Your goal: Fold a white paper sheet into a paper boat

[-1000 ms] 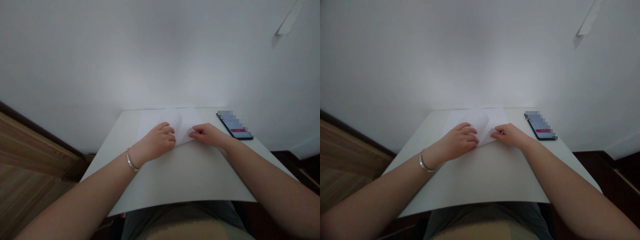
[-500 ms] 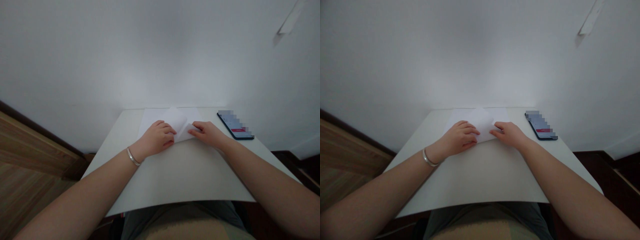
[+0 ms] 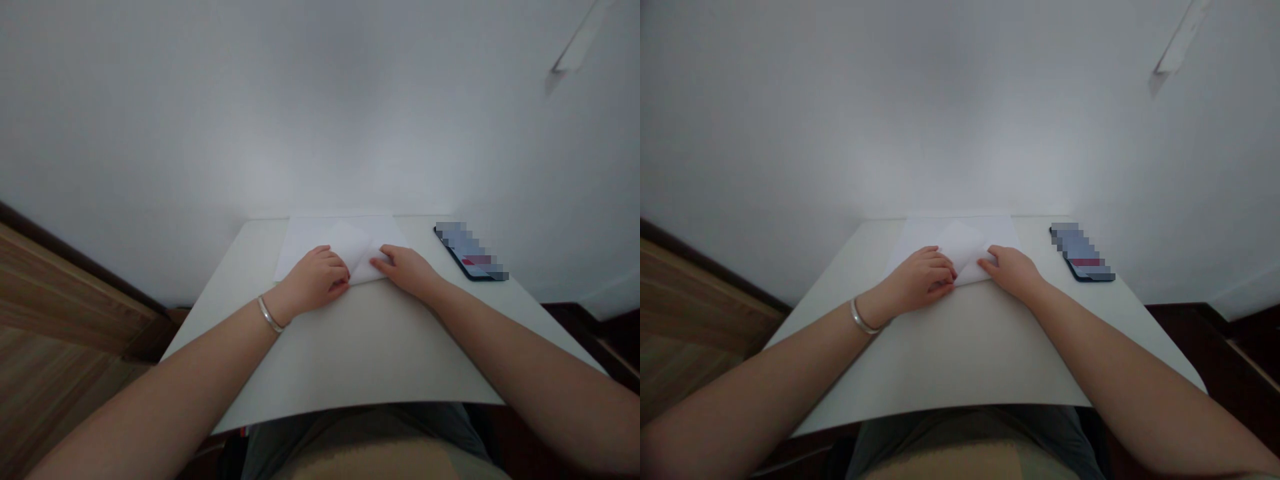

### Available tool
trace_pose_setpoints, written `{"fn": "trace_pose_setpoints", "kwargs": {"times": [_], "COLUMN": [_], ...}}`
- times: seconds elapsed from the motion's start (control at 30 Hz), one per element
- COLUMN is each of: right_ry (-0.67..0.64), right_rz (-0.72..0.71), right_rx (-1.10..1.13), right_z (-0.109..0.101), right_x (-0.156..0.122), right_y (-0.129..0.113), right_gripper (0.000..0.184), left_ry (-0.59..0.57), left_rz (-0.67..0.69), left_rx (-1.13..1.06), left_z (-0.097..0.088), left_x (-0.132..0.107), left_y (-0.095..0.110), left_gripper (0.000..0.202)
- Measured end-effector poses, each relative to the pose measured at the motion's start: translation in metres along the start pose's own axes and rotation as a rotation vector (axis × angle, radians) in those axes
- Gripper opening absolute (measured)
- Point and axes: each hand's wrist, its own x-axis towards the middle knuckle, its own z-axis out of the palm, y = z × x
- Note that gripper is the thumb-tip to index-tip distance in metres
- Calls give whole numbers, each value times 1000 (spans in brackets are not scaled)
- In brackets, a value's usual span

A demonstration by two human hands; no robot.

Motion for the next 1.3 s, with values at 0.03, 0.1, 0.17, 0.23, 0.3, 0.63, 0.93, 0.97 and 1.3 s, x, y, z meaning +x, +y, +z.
{"fn": "trace_pose_setpoints", "kwargs": {"times": [0.03, 0.1, 0.17, 0.23, 0.3, 0.63, 0.93, 0.97, 1.3], "right_ry": [5, 9, 7, 14, 24, 61, 141, 137, 124], "right_rz": [2, 6, 16, 24, 30, 131, -88, -86, -35], "right_rx": [-17, -41, -46, -35, -10, 54, 201, 210, 98], "right_z": [0, 0, 0, 1, 2, 5, 8, 10, 12], "right_x": [0, 0, 0, 0, 0, -1, 0, 1, 5], "right_y": [-1, -2, -2, -1, 0, -1, 4, 4, -1], "right_gripper": [29, 29, 29, 29, 28, 30, 19, 20, 23], "left_ry": [-12, -26, -32, -40, -58, -64, -36, -34, -5], "left_rz": [-2, -1, 0, -5, -14, -7, 6, 11, 26], "left_rx": [1, 10, 23, 32, 34, 43, -5, -11, 2], "left_z": [0, -1, -2, -3, -4, 4, 7, 8, 14], "left_x": [0, 0, 1, 2, 3, -3, -4, -4, -2], "left_y": [0, -1, -1, 0, 1, -1, 0, -1, -2], "left_gripper": [11, 11, 12, 13, 14, 33, 31, 31, 30]}}
